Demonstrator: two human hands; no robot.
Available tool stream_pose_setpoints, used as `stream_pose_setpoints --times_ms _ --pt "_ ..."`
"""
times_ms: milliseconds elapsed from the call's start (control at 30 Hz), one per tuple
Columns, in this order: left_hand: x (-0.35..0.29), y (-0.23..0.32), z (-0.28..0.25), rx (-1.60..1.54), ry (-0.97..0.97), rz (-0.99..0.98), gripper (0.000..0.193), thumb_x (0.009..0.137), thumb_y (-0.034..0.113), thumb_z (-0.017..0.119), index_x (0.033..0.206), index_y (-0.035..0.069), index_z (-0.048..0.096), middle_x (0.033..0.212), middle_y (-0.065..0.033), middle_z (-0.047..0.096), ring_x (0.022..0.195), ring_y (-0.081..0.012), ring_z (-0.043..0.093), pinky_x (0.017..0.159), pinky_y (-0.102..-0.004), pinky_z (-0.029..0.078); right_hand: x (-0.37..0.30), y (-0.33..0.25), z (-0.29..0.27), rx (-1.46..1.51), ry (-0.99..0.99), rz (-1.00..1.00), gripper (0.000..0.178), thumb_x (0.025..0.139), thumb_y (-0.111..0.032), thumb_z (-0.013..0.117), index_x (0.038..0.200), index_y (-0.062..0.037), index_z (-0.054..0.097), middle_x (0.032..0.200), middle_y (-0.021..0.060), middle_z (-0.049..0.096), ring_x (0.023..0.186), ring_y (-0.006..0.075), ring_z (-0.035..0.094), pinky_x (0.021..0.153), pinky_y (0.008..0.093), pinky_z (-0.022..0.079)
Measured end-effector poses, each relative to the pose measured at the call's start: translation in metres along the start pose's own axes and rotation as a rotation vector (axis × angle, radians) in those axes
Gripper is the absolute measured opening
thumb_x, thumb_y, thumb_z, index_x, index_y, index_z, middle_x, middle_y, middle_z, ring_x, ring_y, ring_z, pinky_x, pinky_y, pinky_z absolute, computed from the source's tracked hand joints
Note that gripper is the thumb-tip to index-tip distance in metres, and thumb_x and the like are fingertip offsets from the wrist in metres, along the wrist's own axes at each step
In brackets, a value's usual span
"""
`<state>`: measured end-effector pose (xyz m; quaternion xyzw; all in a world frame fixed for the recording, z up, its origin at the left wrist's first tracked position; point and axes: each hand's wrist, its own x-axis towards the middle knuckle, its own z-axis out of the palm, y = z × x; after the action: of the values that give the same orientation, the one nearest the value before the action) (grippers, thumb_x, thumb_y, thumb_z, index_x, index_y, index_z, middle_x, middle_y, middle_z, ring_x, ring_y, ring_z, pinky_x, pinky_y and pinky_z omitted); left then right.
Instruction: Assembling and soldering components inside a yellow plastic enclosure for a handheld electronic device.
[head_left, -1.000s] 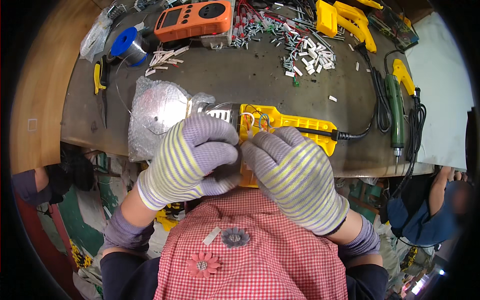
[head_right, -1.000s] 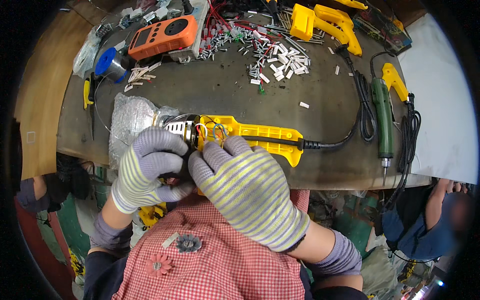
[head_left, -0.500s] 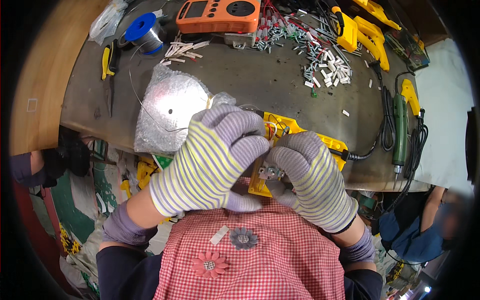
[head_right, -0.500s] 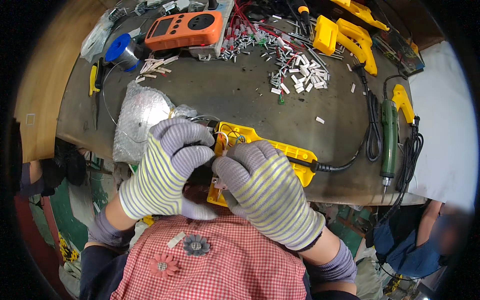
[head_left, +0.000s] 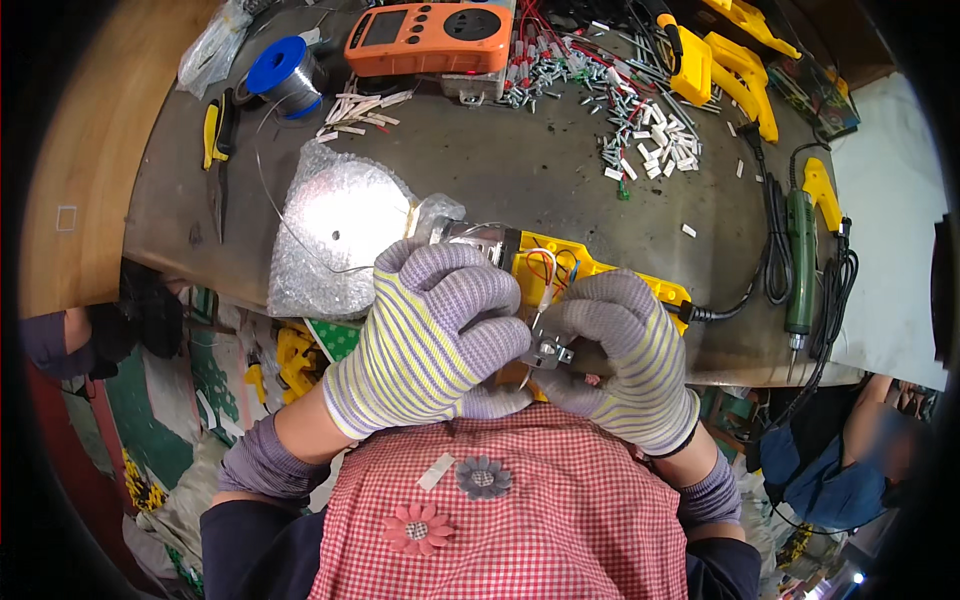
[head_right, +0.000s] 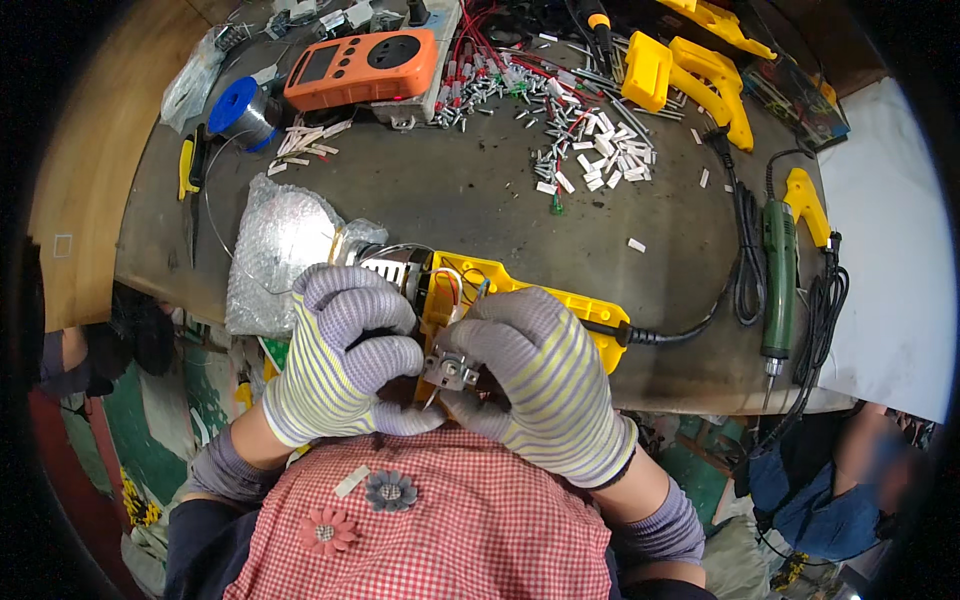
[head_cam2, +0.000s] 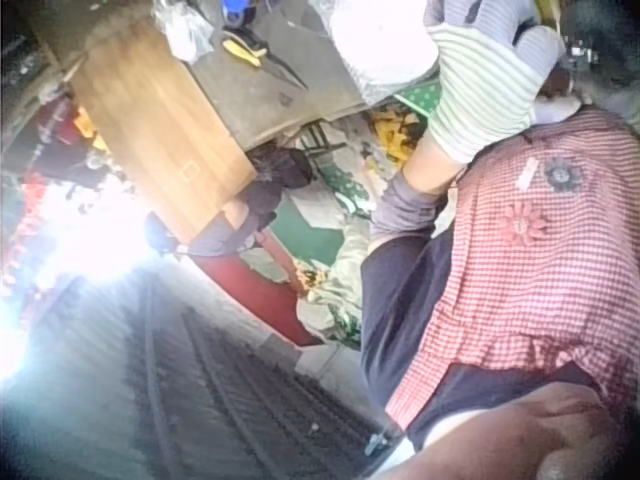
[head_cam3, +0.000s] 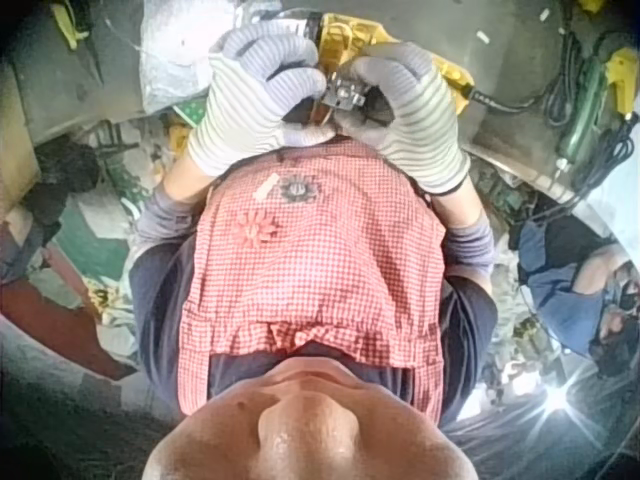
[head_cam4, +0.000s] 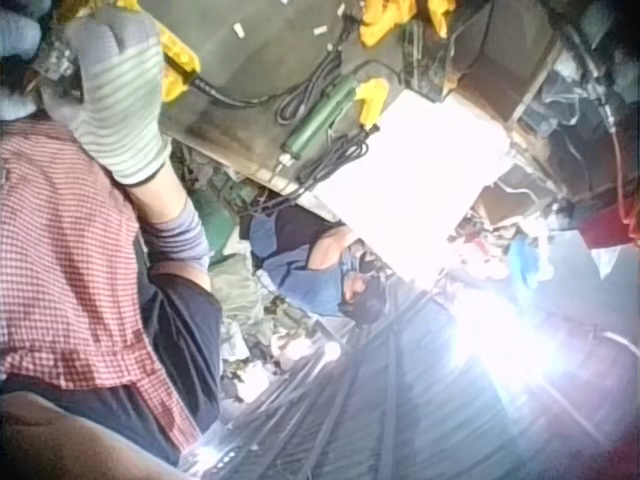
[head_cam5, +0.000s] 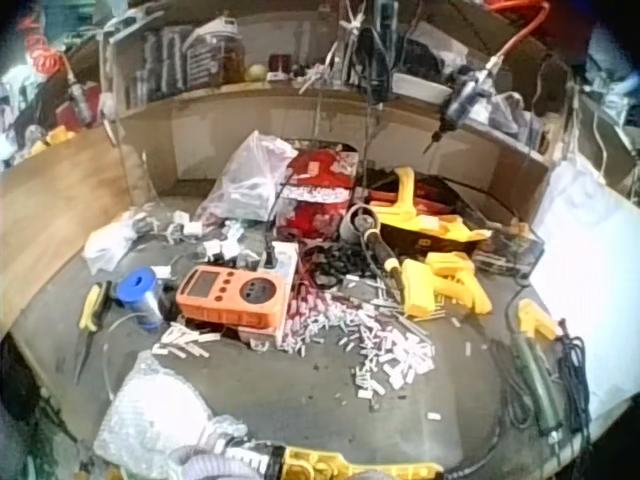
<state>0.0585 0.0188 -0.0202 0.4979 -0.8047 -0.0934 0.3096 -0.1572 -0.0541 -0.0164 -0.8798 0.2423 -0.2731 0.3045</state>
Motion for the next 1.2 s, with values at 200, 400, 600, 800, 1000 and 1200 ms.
stream_pose_setpoints --times_ms 200,400,600,800,1000,1200 --pt "0.0 -0.006 0.007 0.036 0.078 0.168 0.029 0.061 0.033 0.078 0.083 0.02 0.066 0.09 0.0022 0.062 0.09 -0.0226 0.06 0.08 -0.0456 0.047 -0.002 0.003 0.001 0.071 0.039 0.038 0.046 0.057 -0.016 0.086 0.098 -0.0086 0.066 0.098 0.0093 0.061 0.087 0.0294 0.063 0.077 0.0405 0.053" --pt "-0.002 -0.005 -0.004 0.049 -0.04 0.3 0.021 0.069 0.022 0.072 0.086 0.012 0.066 0.093 -0.0036 0.069 0.087 -0.0217 0.066 0.08 -0.0388 0.053 0.002 0.007 -0.004 0.114 -0.009 -0.003 0.042 0.057 -0.017 0.086 0.093 -0.0096 0.068 0.096 0.0083 0.062 0.086 0.0287 0.064 0.072 0.0399 0.052" --pt "-0.009 -0.01 -0.01 0.06 -0.085 0.38 0.02 0.07 0.019 0.066 0.087 0.008 0.066 0.095 -0.0095 0.07 0.09 -0.0254 0.069 0.079 -0.04 0.054 0.007 -0.002 -0.003 0.053 -0.13 -0.092 0.034 0.059 -0.017 0.083 0.089 -0.0104 0.067 0.092 0.0074 0.064 0.081 0.0289 0.065 0.07 0.0411 0.051" --pt "-0.006 -0.004 -0.013 0.123 -0.094 0.42 0.02 0.067 0.019 0.067 0.083 0.007 0.064 0.095 -0.0112 0.07 0.09 -0.0275 0.069 0.074 -0.0401 0.056 -0.006 -0.007 0.0 0.018 -0.038 -0.039 0.028 0.062 -0.015 0.08 0.086 -0.012 0.067 0.091 0.0075 0.064 0.08 0.0278 0.065 0.07 0.0421 0.051" --pt "-0.002 -0.006 -0.007 0.112 -0.081 0.348 0.024 0.065 0.02 0.067 0.087 0.009 0.067 0.093 -0.0104 0.068 0.081 -0.0269 0.066 0.068 -0.0394 0.054 -0.005 -0.004 0.002 0.023 0.039 -0.027 0.03 0.06 -0.013 0.081 0.085 -0.0102 0.065 0.092 0.0071 0.063 0.08 0.0278 0.064 0.07 0.0415 0.051" --pt "0.003 -0.005 -0.017 0.189 -0.156 0.442 0.028 0.059 0.021 0.067 0.085 0.009 0.069 0.086 -0.0068 0.065 0.075 -0.0248 0.063 0.062 -0.0379 0.053 -0.002 0.0 -0.002 0.069 0.012 -0.037 0.028 0.061 -0.014 0.08 0.083 -0.0099 0.064 0.09 0.0074 0.063 0.08 0.0283 0.064 0.07 0.0415 0.051"
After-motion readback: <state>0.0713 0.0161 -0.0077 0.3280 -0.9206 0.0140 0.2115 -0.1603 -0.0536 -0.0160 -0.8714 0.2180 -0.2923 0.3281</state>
